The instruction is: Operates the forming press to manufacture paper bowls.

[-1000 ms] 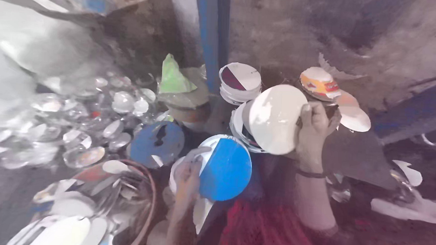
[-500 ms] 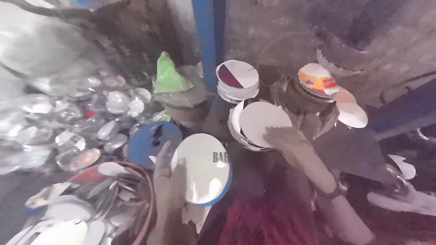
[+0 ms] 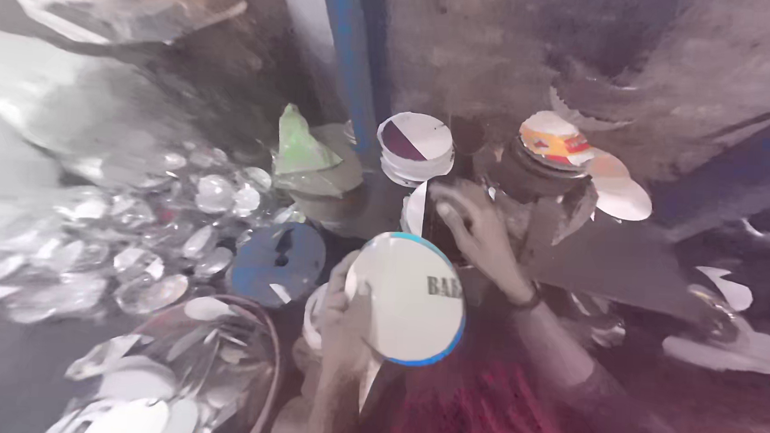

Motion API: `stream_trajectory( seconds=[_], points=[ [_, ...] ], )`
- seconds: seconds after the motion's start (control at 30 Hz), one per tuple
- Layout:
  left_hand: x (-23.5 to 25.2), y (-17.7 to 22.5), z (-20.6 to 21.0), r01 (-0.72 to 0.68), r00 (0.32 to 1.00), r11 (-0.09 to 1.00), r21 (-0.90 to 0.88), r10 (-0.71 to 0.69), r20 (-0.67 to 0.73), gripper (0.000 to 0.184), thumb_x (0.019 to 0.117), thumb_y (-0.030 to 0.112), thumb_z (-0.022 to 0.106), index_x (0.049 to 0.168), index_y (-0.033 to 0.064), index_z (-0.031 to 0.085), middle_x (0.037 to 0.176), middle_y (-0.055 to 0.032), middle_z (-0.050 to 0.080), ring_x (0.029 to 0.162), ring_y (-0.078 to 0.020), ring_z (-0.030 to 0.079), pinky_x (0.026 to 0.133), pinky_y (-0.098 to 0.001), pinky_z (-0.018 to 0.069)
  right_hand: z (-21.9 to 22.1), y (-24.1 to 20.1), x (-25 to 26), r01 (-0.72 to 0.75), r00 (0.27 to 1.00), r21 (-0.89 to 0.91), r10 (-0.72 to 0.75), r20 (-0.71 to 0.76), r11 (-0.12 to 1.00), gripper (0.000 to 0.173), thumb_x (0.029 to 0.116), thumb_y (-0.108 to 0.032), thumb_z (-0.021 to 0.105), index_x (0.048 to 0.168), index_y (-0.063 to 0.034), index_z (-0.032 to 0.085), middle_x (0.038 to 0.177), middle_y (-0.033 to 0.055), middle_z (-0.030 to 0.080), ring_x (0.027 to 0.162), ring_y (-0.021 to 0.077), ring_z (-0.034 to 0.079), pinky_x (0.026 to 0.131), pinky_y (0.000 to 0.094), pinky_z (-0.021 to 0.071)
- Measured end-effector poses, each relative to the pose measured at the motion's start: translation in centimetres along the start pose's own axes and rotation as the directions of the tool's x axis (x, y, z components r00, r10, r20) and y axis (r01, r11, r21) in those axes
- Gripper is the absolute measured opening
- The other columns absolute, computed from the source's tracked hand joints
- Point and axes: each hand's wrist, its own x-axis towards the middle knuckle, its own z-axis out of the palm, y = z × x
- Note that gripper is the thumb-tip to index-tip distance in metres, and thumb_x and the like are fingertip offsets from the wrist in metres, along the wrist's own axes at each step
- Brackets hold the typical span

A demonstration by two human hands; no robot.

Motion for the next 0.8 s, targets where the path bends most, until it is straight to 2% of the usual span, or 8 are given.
stream_trajectory(
  seconds=[0.07,0.17,0.27,0.37,0.47,0.57,0.7,0.8],
  points=[
    [0.0,0.1,-1.8,0.022,0.998,0.993,0.112,-0.014,-0.069,0.058,0.098,0.003,0.033,0.155,0.0004,0.024,0.139,-0.0018,0.056,0.106,-0.0042,0.066,0.087,-0.0245,0.0586,0.2,2.1,1.9,-0.105,0.993,-0.337,0.115,0.011,0.936,0.064,0.1024,-0.048,0.055,0.152,-0.0087,0.048,0.143,0.02,0.056,0.122,0.0422,0.057,0.092,0.0645,0.046],
    [-0.2,-0.1,-3.8,0.0,0.99,1.0,0.031,0.005,-0.138,0.052,0.1029,0.009,0.026,0.154,0.0005,0.024,0.142,-0.003,0.053,0.117,-0.0043,0.06,0.097,-0.0244,0.0526,0.7,4.2,2.5,-0.192,0.976,-0.506,0.216,-0.011,0.841,0.066,0.0978,-0.052,0.063,0.143,-0.005,0.055,0.149,0.0202,0.051,0.133,0.0492,0.047,0.095,0.074,0.0396],
    [-0.3,-1.1,-4.5,0.018,0.973,0.983,-0.185,-0.059,-0.223,0.039,0.1079,0.016,0.033,0.144,0.0125,0.046,0.122,0.0036,0.068,0.108,-0.0057,0.067,0.091,-0.0276,0.0578,-0.3,3.7,2.8,-0.111,0.984,-0.47,0.03,-0.175,0.876,0.04,0.0972,-0.03,0.07,0.125,-0.0023,0.063,0.13,0.0201,0.062,0.118,0.0425,0.06,0.089,0.0637,0.0473],
    [0.4,-4.6,-8.6,-0.131,0.952,0.957,-0.259,0.194,0.235,0.05,0.1103,0.023,0.035,0.16,0.0178,0.026,0.15,-0.0001,0.05,0.132,-0.0118,0.053,0.106,-0.033,0.0488,-2.5,2.1,2.1,-0.024,0.943,-0.205,-0.046,-0.331,0.978,0.016,0.0997,-0.012,0.065,0.112,-0.0021,0.063,0.096,0.014,0.068,0.077,0.0244,0.069,0.065,0.0398,0.058],
    [0.0,0.1,0.2,-0.024,0.997,0.998,0.062,0.029,-0.074,0.046,0.1028,0.002,0.027,0.148,0.0099,0.029,0.125,0.0141,0.061,0.107,0.0029,0.065,0.09,-0.0202,0.0572,-3.1,-0.7,-0.8,0.012,0.992,0.157,0.009,-0.129,0.988,0.018,0.1016,-0.004,0.055,0.11,0.0041,0.068,0.091,0.0132,0.071,0.077,0.0149,0.066,0.073,0.0318,0.0559],
    [-0.9,0.1,3.0,0.034,0.999,0.99,0.139,-0.031,-0.024,0.047,0.0982,-0.005,0.035,0.144,0.002,0.039,0.122,0.0125,0.066,0.101,0.0029,0.067,0.087,-0.0198,0.0579,-3.7,-1.3,-3.1,0.032,0.991,0.358,-0.075,0.108,0.933,0.03,0.1073,-0.008,0.044,0.11,0.0092,0.068,0.097,0.0137,0.071,0.086,0.0079,0.066,0.081,0.0238,0.0532],
    [-2.4,-1.4,3.0,0.169,0.966,0.985,0.023,-0.17,0.194,0.042,0.0999,-0.001,0.04,0.132,0.0162,0.061,0.118,0.0135,0.071,0.102,0.0005,0.067,0.088,-0.0203,0.0567,-8.4,3.1,-2.4,-0.065,0.937,-0.37,-0.071,-0.342,0.927,0.038,0.0983,-0.011,0.059,0.136,-0.0074,0.065,0.13,0.0184,0.066,0.118,0.0333,0.063,0.103,0.0532,0.0483],
    [-3.8,-2.7,2.4,0.249,0.902,0.968,0.037,-0.245,0.357,0.034,0.1021,0.011,0.048,0.131,0.0201,0.063,0.123,0.0122,0.069,0.108,-0.0013,0.066,0.094,-0.0225,0.0549,-11.9,7.4,-0.7,-0.298,0.878,-0.611,-0.04,-0.476,0.734,0.075,0.0896,0.004,0.065,0.157,-0.0196,0.041,0.141,0.0289,0.051,0.124,0.0536,0.051,0.094,0.0714,0.0415]
  ],
)
